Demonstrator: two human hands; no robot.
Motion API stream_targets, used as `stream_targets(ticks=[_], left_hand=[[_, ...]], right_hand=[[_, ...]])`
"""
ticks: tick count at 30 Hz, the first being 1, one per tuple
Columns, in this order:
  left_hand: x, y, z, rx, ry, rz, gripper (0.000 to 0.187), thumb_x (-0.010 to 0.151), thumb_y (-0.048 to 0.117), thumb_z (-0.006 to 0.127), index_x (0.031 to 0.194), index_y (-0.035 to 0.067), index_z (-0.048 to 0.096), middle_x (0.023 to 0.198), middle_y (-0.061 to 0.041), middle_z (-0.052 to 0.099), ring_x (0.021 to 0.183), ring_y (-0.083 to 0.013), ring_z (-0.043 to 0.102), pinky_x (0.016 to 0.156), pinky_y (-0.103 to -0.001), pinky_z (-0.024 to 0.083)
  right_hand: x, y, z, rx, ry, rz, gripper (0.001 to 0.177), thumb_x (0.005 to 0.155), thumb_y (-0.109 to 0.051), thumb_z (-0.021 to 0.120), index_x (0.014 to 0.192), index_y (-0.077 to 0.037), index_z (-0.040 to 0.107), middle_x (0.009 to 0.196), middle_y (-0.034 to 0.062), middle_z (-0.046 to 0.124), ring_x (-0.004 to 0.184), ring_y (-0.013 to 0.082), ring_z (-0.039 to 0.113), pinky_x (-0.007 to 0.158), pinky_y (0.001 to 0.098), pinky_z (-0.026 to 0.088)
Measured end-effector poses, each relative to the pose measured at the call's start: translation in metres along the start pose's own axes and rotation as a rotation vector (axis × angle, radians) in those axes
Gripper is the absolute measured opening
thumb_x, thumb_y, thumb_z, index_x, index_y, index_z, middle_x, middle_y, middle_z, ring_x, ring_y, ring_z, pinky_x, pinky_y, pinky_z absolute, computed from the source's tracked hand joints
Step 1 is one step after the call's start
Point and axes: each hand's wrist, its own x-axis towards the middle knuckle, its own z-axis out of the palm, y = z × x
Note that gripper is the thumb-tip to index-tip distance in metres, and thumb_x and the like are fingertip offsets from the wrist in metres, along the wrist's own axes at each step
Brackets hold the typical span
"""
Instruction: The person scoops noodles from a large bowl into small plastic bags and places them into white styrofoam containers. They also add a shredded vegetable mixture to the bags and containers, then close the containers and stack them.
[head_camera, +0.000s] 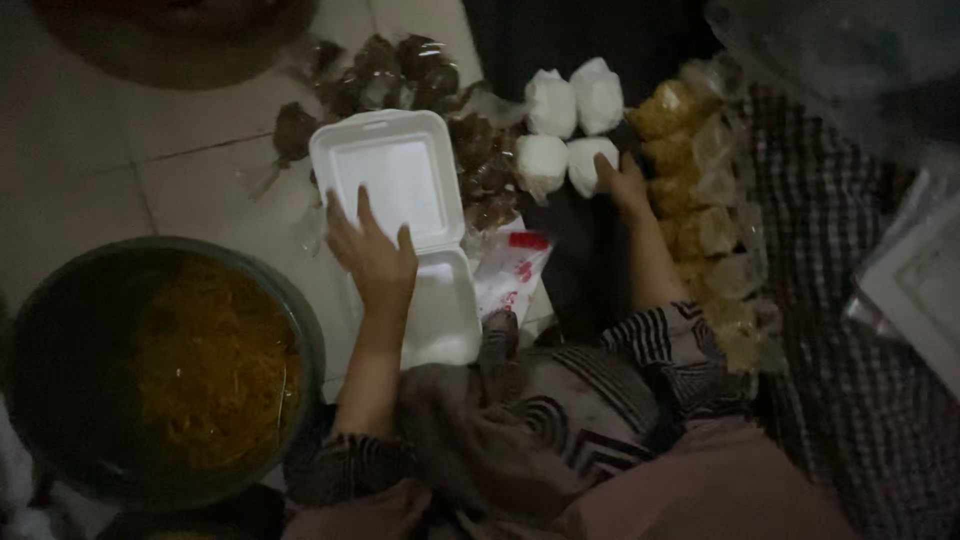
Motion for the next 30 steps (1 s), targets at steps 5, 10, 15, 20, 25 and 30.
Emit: stream_targets(ticks=[5, 10, 15, 20, 25, 30], left_hand=[[-0.064, -0.042, -0.005, 0.073, -0.121, -0.118, 0.085, 0.094, 0.016, 0.07, 0.159, -0.001, 0.019, 0.164, -0.032, 0.011, 0.153, -0.0475, 0.01, 0.122, -0.062, 0.012], [-0.094, -0.072, 0.001, -0.256, -0.261, -0.389, 0.078, 0.097, -0.005, 0.051, 0.163, 0.008, 0.012, 0.168, -0.027, 0.017, 0.151, -0.047, 0.023, 0.121, -0.053, 0.029], [-0.104, -0.076, -0.005, -0.306, -0.114, -0.224, 0.085, 0.092, -0.014, 0.045, 0.166, 0.012, 0.013, 0.164, -0.03, 0.031, 0.145, -0.0498, 0.041, 0.114, -0.05, 0.044], [-0.104, -0.076, 0.005, -0.242, -0.278, -0.42, 0.081, 0.098, -0.006, 0.048, 0.166, 0.017, 0.01, 0.157, -0.03, 0.041, 0.125, -0.0454, 0.058, 0.097, -0.046, 0.053], [-0.111, -0.057, -0.002, -0.297, -0.49, -0.742, 0.075, 0.105, 0.007, 0.044, 0.167, 0.021, 0.005, 0.148, -0.022, 0.054, 0.094, -0.0453, 0.066, 0.078, -0.048, 0.053], [-0.138, -0.089, 0.016, -0.366, -0.21, -0.204, 0.082, 0.1, 0.007, 0.057, 0.165, 0.014, 0.009, 0.14, -0.033, 0.054, 0.109, -0.0432, 0.064, 0.083, -0.043, 0.055]], right_hand=[[-0.007, -0.019, 0.005, -0.041, 0.069, 0.048, 0.065, 0.084, -0.038, 0.086, 0.125, 0.006, 0.059, 0.117, 0.0187, 0.069, 0.098, 0.0244, 0.068, 0.079, 0.0368, 0.056], [-0.036, -0.053, 0.02, -0.056, 0.32, 0.145, 0.071, 0.084, -0.034, 0.089, 0.128, 0.008, 0.051, 0.119, 0.0188, 0.064, 0.098, 0.0267, 0.065, 0.078, 0.0404, 0.056], [-0.12, -0.136, 0.02, 0.669, -0.089, -0.05, 0.052, 0.096, -0.024, 0.075, 0.135, 0.005, 0.057, 0.127, 0.0157, 0.067, 0.111, 0.0269, 0.069, 0.093, 0.0415, 0.059], [-0.197, -0.165, 0.093, 0.192, -0.494, 0.25, 0.069, 0.085, -0.028, 0.074, 0.142, -0.001, 0.047, 0.121, 0.0164, 0.069, 0.101, 0.0269, 0.071, 0.082, 0.0465, 0.06], [-0.246, -0.122, 0.209, 0.131, -0.674, 0.102, 0.078, 0.084, -0.032, 0.086, 0.14, 0.009, 0.052, 0.118, 0.0192, 0.073, 0.097, 0.0252, 0.074, 0.077, 0.0323, 0.063], [-0.29, -0.092, 0.261, 0.178, -0.43, -0.057, 0.071, 0.083, -0.037, 0.086, 0.129, 0.006, 0.054, 0.114, 0.0211, 0.07, 0.099, 0.0251, 0.071, 0.083, 0.0358, 0.06]])
